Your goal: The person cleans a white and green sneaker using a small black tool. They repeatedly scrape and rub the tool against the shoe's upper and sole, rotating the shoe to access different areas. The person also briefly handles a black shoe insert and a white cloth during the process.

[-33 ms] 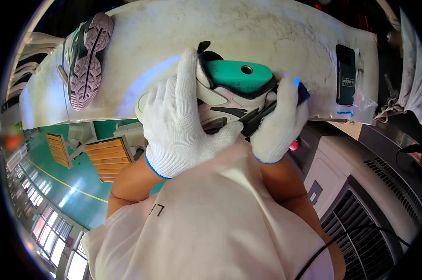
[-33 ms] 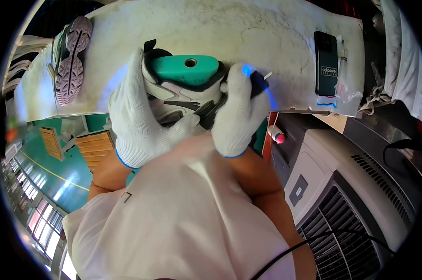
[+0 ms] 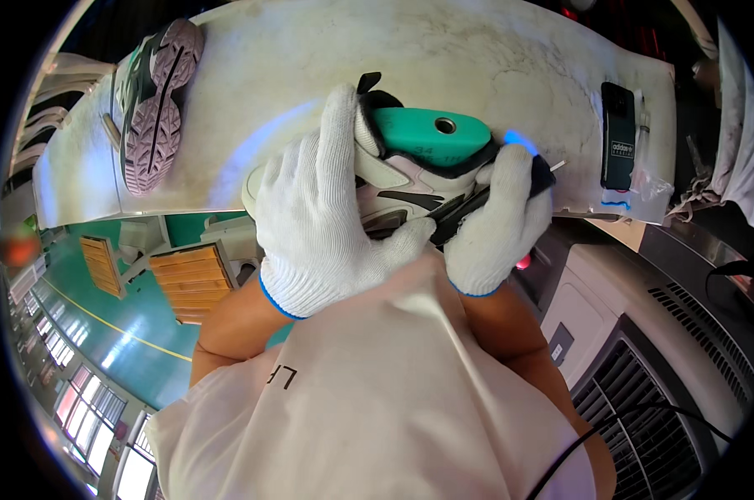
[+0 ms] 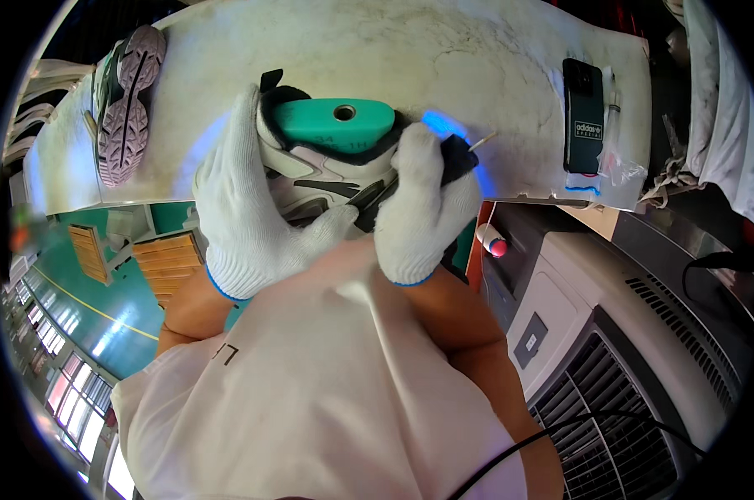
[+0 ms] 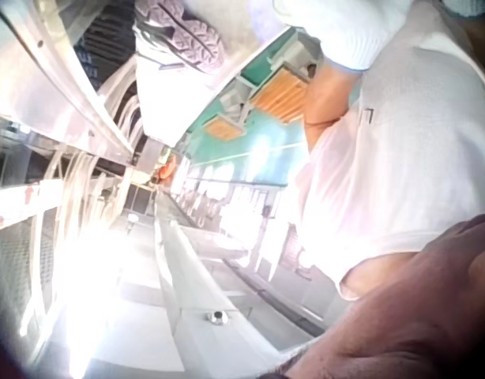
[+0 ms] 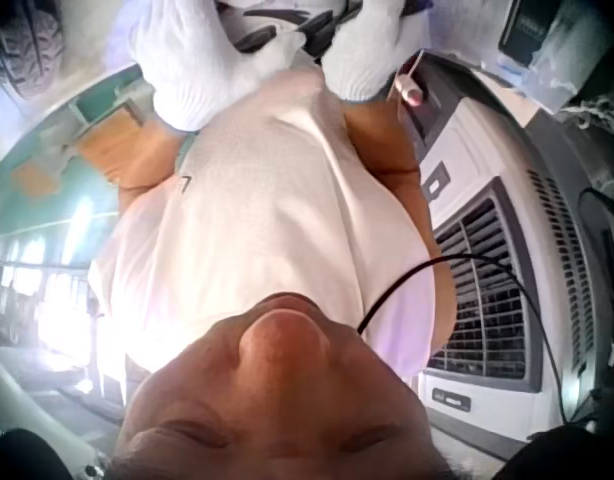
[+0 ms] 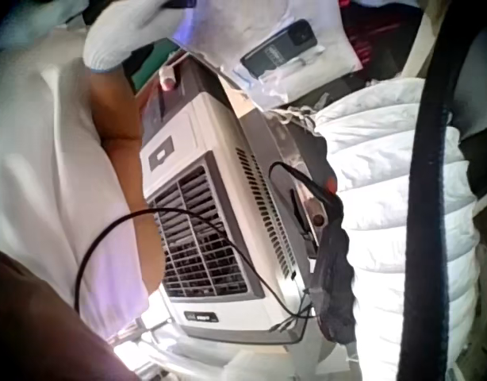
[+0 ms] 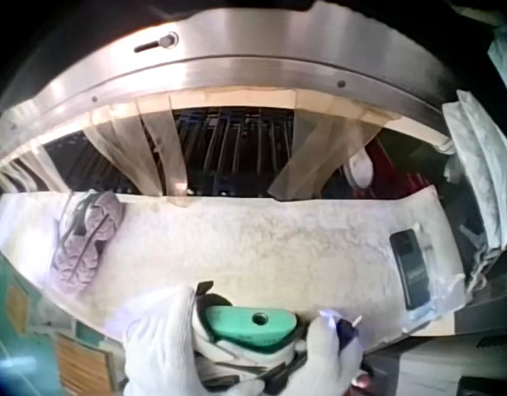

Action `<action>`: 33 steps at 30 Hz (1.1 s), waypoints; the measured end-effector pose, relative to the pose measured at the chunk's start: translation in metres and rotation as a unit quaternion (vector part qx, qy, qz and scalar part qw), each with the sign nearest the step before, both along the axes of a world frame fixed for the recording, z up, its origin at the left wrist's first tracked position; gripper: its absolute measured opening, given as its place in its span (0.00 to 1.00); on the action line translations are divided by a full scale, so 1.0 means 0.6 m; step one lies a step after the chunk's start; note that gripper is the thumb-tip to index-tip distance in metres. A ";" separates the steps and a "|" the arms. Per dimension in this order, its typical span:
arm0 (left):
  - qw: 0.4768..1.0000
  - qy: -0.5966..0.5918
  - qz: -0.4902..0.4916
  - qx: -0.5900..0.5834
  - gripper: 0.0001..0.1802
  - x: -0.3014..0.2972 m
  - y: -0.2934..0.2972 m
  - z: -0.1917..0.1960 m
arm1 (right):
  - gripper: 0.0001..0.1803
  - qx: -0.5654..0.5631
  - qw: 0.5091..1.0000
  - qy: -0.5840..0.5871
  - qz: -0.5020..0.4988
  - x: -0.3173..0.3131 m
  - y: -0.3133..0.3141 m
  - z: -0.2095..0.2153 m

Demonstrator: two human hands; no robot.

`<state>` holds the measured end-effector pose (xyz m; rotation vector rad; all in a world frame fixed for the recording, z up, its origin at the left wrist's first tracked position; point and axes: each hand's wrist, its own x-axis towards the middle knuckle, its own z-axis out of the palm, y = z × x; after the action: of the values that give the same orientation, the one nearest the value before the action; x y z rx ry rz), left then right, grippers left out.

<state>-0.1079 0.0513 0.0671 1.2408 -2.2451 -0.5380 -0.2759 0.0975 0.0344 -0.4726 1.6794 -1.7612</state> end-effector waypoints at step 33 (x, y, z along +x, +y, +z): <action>0.991 -0.035 0.032 0.127 0.52 0.009 -0.036 0.032 | 0.24 -0.214 0.966 -0.065 0.127 -0.093 -0.106 0.044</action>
<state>-0.1028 0.0297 0.0865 1.4720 -2.2388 -0.7862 -0.3319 0.0338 0.0609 -0.7118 1.0888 -1.9123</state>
